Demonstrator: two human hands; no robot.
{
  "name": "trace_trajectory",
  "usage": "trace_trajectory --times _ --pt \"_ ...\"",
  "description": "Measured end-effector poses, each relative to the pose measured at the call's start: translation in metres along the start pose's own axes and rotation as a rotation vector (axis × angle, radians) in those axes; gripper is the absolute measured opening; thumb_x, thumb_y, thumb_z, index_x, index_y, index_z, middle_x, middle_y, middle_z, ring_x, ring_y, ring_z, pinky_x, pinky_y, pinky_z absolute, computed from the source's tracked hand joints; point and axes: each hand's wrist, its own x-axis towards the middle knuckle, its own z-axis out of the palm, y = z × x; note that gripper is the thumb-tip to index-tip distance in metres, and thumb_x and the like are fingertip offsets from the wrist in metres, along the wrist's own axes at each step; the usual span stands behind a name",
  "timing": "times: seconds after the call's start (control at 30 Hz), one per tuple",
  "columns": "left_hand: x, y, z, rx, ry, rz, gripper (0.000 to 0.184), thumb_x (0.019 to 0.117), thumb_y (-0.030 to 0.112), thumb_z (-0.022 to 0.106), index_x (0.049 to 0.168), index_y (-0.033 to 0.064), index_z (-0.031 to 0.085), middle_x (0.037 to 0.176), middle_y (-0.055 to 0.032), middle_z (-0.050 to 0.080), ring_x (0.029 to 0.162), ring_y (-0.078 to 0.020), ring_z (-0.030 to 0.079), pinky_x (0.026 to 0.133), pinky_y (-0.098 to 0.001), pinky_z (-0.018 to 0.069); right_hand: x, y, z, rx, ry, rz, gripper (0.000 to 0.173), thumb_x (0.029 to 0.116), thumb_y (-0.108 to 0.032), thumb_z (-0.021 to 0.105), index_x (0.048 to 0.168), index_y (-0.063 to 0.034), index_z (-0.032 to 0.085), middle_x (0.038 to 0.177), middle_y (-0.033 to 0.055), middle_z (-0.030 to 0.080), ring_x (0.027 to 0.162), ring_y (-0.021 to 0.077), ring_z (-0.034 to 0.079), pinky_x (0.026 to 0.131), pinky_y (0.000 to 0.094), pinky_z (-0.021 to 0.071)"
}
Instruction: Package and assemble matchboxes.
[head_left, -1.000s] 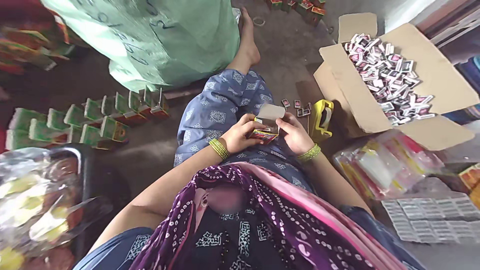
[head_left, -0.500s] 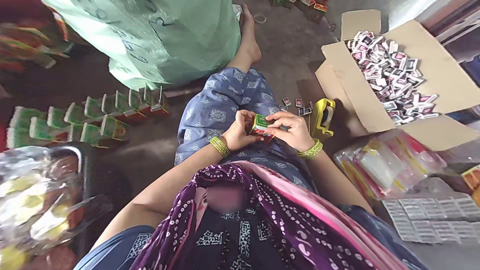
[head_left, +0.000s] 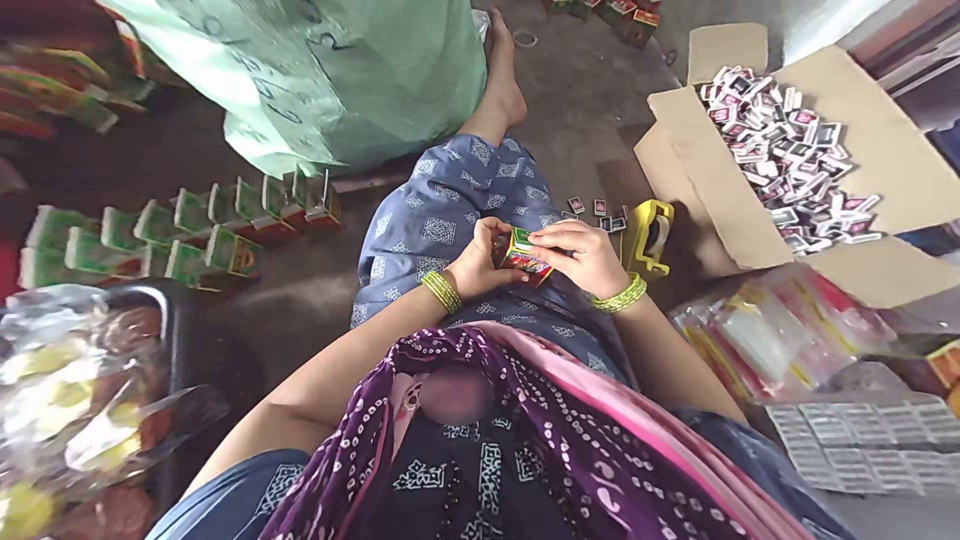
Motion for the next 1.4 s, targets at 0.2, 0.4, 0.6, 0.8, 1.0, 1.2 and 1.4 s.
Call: trace_trajectory --times 0.2,0.4,0.6,0.8,1.0,1.2,1.4 --pt "-0.001 0.001 0.0 -0.003 -0.013 -0.006 0.086 0.071 0.012 0.093 0.133 -0.0009 0.034 0.121 -0.0152 0.063 0.11 -0.0191 0.068 0.097 -0.0391 0.0577 0.005 -0.006 -0.005 -0.081 -0.122 -0.059 0.016 0.0956 -0.017 0.071 0.107 -0.011 0.081 0.113 0.0042 0.075 0.111 0.0169 0.068 0.102 0.0372 0.0537" --pt "-0.002 -0.001 -0.001 0.001 -0.029 -0.01 0.087 0.0701 0.013 0.093 0.133 -0.001 0.034 0.122 -0.0159 0.063 0.11 -0.0201 0.068 0.098 -0.0403 0.0573 0.008 -0.008 -0.015 -0.113 -0.276 -0.137 0.021 0.0989 -0.015 0.063 0.111 -0.0111 0.08 0.118 0.0056 0.073 0.115 0.0199 0.066 0.106 0.0393 0.0511" --pt "-0.001 -0.002 0.0 -0.035 -0.023 -0.021 0.087 0.0701 0.01 0.093 0.134 -0.0012 0.034 0.12 -0.0147 0.064 0.109 -0.0191 0.068 0.097 -0.04 0.058 0.009 -0.009 -0.017 -0.166 -0.32 -0.157 0.026 0.1002 -0.016 0.058 0.116 -0.0143 0.079 0.119 0.009 0.07 0.117 0.0229 0.063 0.106 0.0402 0.0504" --pt "0.001 0.0 -0.001 -0.054 0.028 -0.116 0.085 0.0712 0.012 0.093 0.133 0.0001 0.036 0.12 -0.0138 0.064 0.107 -0.0187 0.069 0.095 -0.0394 0.0594 -0.023 0.003 0.001 0.03 0.042 0.067 0.03 0.0972 -0.009 0.068 0.125 0.0021 0.068 0.119 0.0118 0.073 0.112 0.0181 0.071 0.1 0.0385 0.0588" --pt "0.0 0.002 0.001 -0.059 -0.004 -0.157 0.084 0.0731 0.011 0.092 0.135 0.0009 0.035 0.121 -0.0143 0.063 0.102 -0.0185 0.071 0.09 -0.0384 0.0613 -0.041 -0.002 0.009 -0.12 0.031 0.024 0.033 0.1025 -0.008 0.058 0.133 0.0028 0.064 0.129 0.0121 0.071 0.122 0.0202 0.067 0.108 0.0396 0.0535" --pt "0.001 0.009 0.001 0.092 -0.029 -0.12 0.067 0.0826 0.019 0.085 0.137 0.0016 0.05 0.128 -0.015 0.061 0.109 -0.0181 0.067 0.095 -0.0372 0.0585 -0.039 0.0 0.006 -0.001 0.023 0.101 0.04 0.0996 -0.006 0.062 0.138 0.0029 0.059 0.129 0.0122 0.07 0.118 0.0187 0.069 0.102 0.0385 0.0578" --pt "-0.001 0.008 -0.004 0.137 0.032 -0.022 0.035 0.0936 0.019 0.073 0.125 0.0048 0.065 0.131 -0.0131 0.062 0.121 -0.0203 0.061 0.102 -0.0393 0.0543 -0.064 0.036 -0.05 -0.041 0.269 0.581 0.037 0.1004 -0.017 0.065 0.134 -0.0024 0.06 0.126 0.0116 0.07 0.111 0.0172 0.07 0.096 0.0382 0.0594"
